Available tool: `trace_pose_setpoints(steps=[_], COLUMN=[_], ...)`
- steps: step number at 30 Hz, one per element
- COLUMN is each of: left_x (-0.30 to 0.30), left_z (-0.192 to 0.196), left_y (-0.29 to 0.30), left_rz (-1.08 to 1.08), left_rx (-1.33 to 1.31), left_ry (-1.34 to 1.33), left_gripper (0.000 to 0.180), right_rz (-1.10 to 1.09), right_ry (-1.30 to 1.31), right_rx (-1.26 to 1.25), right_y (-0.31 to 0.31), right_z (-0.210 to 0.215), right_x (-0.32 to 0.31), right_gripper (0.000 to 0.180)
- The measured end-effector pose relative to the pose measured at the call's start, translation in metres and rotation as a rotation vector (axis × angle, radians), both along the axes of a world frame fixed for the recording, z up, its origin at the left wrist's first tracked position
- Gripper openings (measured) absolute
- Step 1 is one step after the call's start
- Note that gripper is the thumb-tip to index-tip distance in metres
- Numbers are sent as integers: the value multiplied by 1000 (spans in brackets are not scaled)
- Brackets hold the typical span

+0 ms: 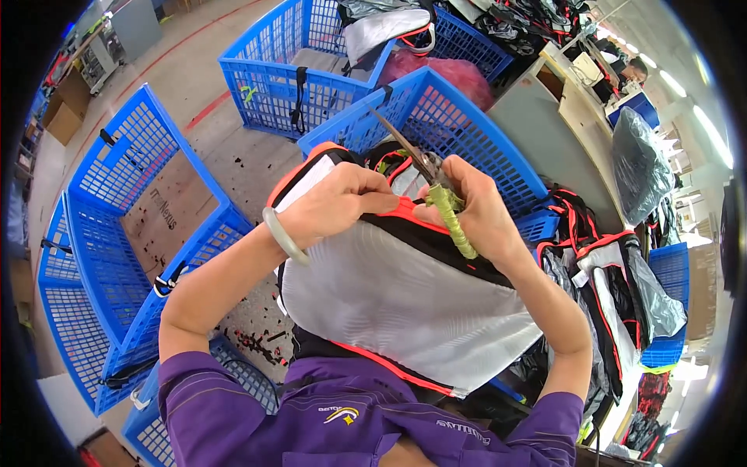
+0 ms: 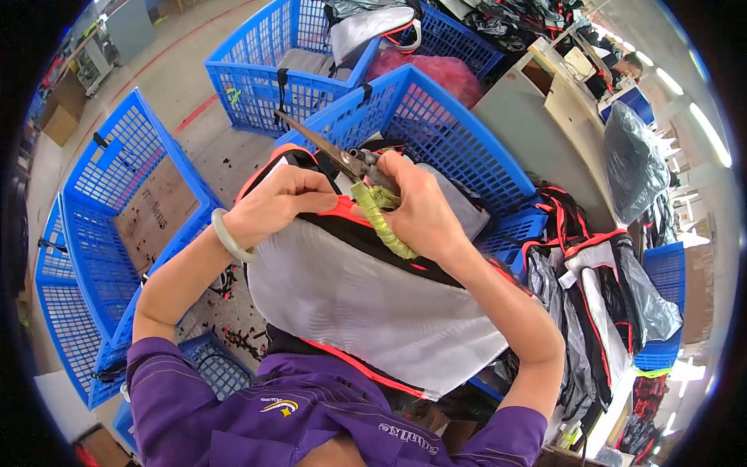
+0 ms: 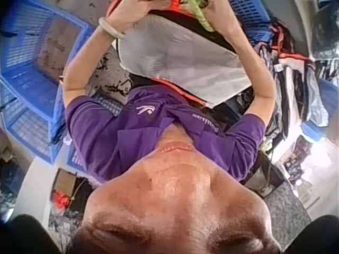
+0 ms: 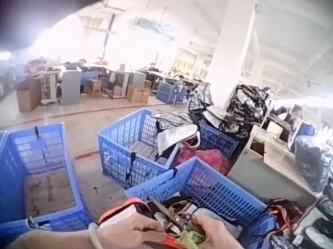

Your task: Trimming excess material and loose threads from sports bags using scissors.

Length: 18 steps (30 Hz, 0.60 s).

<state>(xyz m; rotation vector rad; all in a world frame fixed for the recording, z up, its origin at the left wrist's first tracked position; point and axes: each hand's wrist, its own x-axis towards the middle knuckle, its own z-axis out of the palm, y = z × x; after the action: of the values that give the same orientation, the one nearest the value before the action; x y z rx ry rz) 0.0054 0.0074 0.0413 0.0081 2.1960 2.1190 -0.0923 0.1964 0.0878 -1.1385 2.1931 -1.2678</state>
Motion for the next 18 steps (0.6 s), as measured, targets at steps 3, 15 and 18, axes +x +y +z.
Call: trace_pose_setpoints(steps=[3,15,18], left_x=[2,25,26], left_z=[8,-2,1], left_y=[-3,0,3], left_rz=[-71,14,30], left_rx=[34,201,217], left_ry=[-42,26,32], left_gripper=[14,15,21], right_rz=[-13,121,190], right_ry=[-9,313,346], right_rx=[-12,409,403], right_y=[-1,76,81], right_z=[2,23,12], right_x=[3,-42,-41], right_gripper=[35,67,69])
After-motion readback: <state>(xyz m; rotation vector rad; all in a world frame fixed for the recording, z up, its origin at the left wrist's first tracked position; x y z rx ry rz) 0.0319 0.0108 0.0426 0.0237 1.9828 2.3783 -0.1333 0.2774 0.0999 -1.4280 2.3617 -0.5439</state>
